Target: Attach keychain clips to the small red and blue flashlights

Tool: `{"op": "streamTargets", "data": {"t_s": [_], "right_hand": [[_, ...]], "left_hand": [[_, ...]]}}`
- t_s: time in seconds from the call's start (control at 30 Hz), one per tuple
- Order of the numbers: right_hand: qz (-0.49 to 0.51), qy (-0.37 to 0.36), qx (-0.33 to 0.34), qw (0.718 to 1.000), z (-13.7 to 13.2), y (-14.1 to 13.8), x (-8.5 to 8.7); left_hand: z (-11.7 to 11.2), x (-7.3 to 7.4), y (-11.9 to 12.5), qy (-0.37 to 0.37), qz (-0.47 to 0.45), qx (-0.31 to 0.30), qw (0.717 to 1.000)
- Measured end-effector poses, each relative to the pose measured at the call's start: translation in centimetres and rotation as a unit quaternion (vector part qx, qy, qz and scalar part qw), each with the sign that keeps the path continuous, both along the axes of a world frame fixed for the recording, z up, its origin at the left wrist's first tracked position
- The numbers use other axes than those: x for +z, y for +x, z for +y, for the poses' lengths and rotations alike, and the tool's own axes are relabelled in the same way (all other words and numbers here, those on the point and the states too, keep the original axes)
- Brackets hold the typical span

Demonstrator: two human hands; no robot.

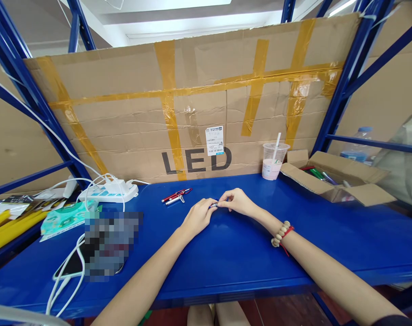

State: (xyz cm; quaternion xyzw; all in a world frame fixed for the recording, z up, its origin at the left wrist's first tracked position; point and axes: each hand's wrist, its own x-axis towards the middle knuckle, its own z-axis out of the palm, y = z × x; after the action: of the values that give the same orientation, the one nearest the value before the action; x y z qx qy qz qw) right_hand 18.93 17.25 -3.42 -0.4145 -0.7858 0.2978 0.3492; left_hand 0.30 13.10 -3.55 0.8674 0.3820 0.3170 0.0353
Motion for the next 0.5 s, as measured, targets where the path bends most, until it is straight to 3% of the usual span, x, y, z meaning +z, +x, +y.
{"op": "streamTargets", "data": {"t_s": [0.23,0.5], "right_hand": [[-0.011,0.007,-0.013,1.0,0.0,0.17,0.37],[-0.033,0.037,-0.008,0.999,-0.27,0.25,0.72]], "left_hand": [[0.33,0.27,0.06,0.047,0.028,-0.001,0.998],[0.59,0.25,0.25,0.024,0.055,0.012,0.998]]}}
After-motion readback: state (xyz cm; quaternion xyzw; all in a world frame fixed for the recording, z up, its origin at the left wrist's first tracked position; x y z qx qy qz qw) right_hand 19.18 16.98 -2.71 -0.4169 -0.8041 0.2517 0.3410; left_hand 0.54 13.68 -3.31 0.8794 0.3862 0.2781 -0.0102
